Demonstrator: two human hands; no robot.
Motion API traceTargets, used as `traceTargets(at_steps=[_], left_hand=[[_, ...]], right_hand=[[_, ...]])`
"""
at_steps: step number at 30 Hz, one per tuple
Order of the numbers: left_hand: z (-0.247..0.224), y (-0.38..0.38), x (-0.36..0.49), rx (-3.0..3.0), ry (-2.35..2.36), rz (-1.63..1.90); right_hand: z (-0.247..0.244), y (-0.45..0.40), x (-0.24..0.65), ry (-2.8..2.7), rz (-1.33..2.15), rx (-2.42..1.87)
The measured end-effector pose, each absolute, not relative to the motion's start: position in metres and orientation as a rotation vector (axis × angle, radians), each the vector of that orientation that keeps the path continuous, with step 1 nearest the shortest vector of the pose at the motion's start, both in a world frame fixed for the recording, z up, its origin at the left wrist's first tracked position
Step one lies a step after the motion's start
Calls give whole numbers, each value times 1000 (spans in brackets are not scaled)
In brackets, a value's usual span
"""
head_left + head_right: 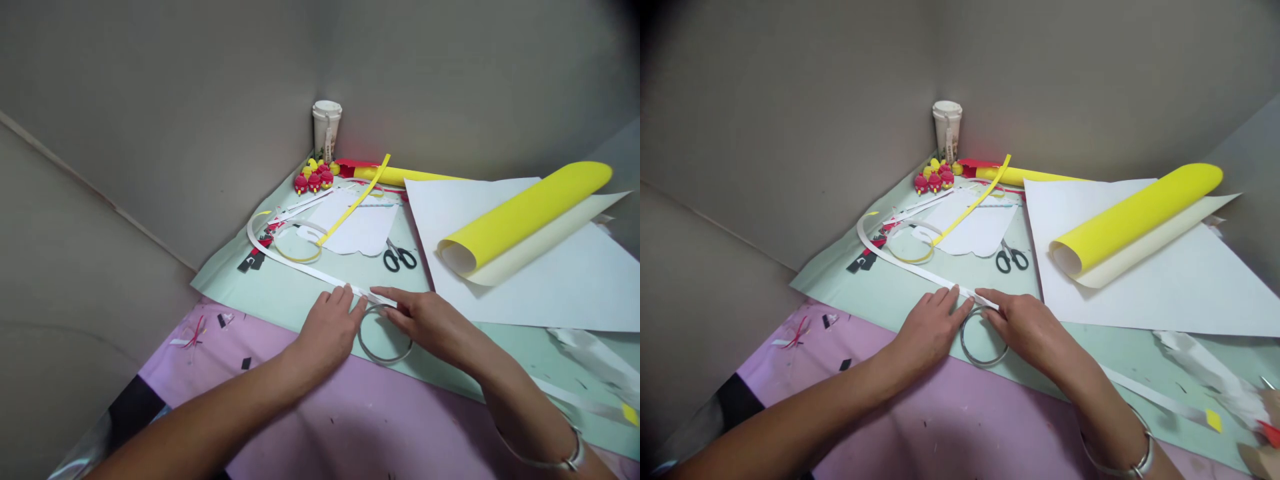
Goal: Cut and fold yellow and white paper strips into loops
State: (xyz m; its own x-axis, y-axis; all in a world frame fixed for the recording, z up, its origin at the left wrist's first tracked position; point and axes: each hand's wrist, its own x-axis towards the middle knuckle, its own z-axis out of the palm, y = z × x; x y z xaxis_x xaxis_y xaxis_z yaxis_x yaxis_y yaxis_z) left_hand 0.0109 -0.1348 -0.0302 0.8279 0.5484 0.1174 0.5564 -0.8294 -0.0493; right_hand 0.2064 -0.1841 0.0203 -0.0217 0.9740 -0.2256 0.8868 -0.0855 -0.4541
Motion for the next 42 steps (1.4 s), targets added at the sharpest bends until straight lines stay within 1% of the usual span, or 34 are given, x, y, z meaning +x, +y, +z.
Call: traceTargets(at_steps=[4, 13, 17, 26, 42], left_hand=[[-30, -134, 11, -2924, -879, -146], [-29, -135, 11, -2933, -883, -102], [-29, -135, 10, -2930, -881, -90], [-32, -134, 10, -2909, -872, -122], [-30, -134, 12, -2936, -886, -83]], right_hand=[[23, -182, 210, -2039, 745, -2006], [27, -172, 220, -2134, 767, -2020], [27, -170, 222, -2217, 695, -2035], [20, -170, 222, -2403, 417, -2072], [19, -169, 219, -2493, 273, -2093]])
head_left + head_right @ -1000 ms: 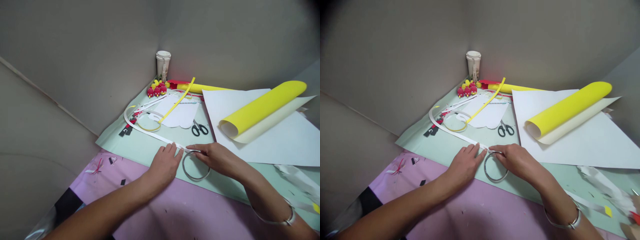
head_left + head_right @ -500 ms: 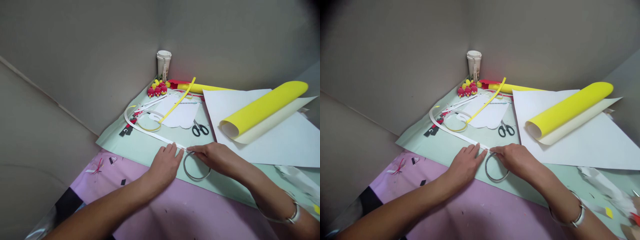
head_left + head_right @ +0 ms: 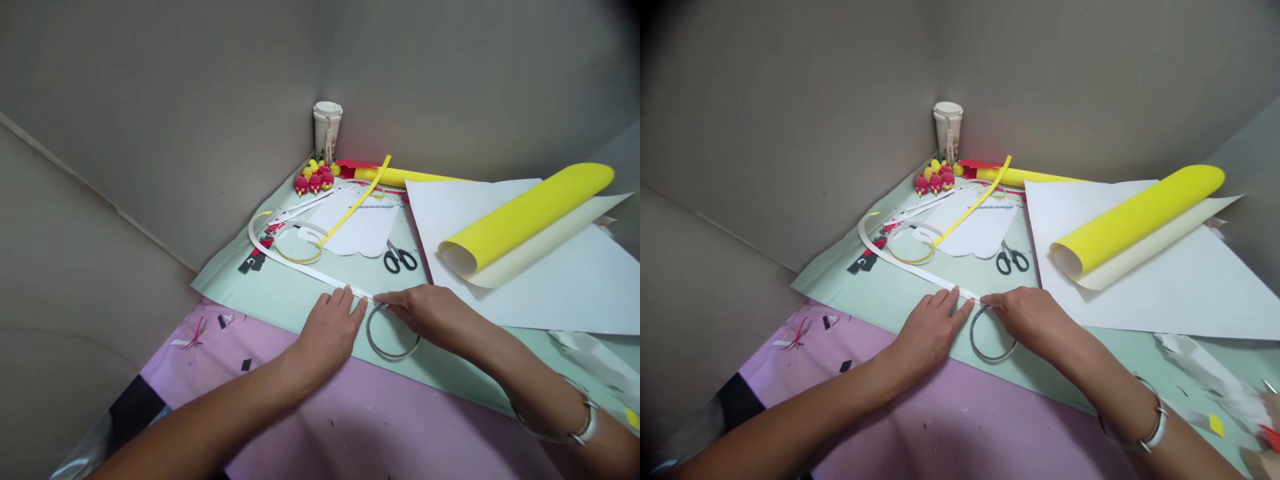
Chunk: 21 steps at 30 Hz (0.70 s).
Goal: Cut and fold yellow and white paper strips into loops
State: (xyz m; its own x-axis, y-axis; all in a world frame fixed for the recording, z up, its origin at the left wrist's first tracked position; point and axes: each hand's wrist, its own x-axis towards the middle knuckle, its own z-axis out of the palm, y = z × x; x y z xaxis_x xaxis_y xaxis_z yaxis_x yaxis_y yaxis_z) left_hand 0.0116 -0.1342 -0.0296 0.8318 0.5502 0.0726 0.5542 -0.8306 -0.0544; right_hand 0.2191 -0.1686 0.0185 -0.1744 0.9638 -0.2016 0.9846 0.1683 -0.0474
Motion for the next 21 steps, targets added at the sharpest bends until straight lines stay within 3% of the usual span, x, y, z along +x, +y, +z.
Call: traceTargets(at_steps=[21], left_hand=[[-29, -135, 11, -2930, -895, -87]], right_hand=[[13, -172, 216, 2336, 34, 1725]])
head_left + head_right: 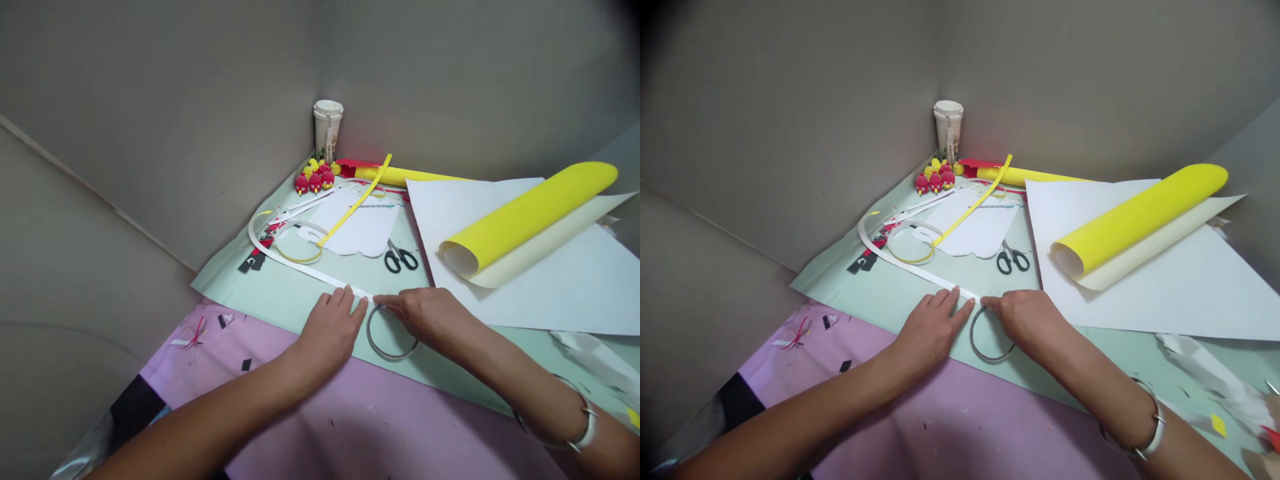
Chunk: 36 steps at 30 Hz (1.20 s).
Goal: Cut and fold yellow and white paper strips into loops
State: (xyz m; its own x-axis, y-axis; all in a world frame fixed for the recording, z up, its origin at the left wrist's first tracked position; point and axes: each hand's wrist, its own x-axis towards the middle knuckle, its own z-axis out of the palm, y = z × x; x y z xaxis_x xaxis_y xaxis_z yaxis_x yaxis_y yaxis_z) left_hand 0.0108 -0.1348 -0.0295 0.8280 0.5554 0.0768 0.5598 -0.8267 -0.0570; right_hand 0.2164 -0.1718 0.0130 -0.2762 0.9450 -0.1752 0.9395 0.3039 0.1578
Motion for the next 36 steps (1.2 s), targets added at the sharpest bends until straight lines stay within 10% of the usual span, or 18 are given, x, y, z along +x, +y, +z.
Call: traceTargets(at_steps=[36], left_hand=[[-24, -139, 21, -2867, -929, 5]], right_hand=[[1, -189, 210, 2271, -22, 1936]])
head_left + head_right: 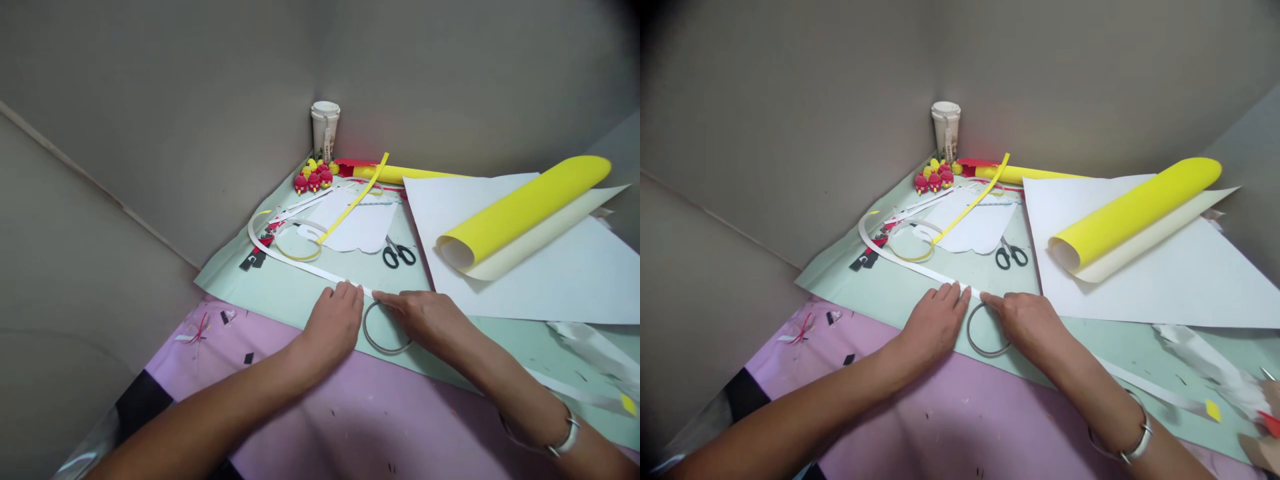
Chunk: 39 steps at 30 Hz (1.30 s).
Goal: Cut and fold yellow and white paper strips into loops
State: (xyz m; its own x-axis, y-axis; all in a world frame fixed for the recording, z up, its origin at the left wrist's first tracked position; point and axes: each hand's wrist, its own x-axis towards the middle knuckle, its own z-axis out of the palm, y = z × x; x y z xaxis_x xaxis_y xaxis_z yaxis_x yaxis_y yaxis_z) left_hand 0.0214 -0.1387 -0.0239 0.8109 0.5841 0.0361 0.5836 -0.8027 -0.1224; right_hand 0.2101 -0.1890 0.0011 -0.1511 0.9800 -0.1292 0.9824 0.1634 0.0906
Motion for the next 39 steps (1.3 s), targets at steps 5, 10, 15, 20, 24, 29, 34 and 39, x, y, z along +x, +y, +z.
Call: traceTargets(at_steps=[5, 10, 15, 20, 24, 29, 34, 39], left_hand=[[-20, -140, 25, -2861, -934, 20], [-17, -140, 27, -2860, -923, 48], [-17, -142, 28, -2842, -911, 65], [-15, -142, 30, -2836, -903, 137], [-14, -143, 31, -2828, -887, 203], [-15, -144, 32, -2804, -869, 215], [-13, -144, 33, -2803, -876, 198], [-11, -145, 35, -2813, -892, 211]], right_hand=[[-2, -191, 212, 2280, -32, 1940], [-3, -192, 213, 2268, -76, 1973], [-9, -196, 215, 2312, -100, 2042], [-14, -200, 218, 2361, -152, 2151], [-14, -201, 219, 2393, -293, 2258], [-13, -202, 220, 2429, -447, 2330], [-12, -202, 222, 2466, -554, 2333], [-12, -200, 224, 2442, -582, 2352]])
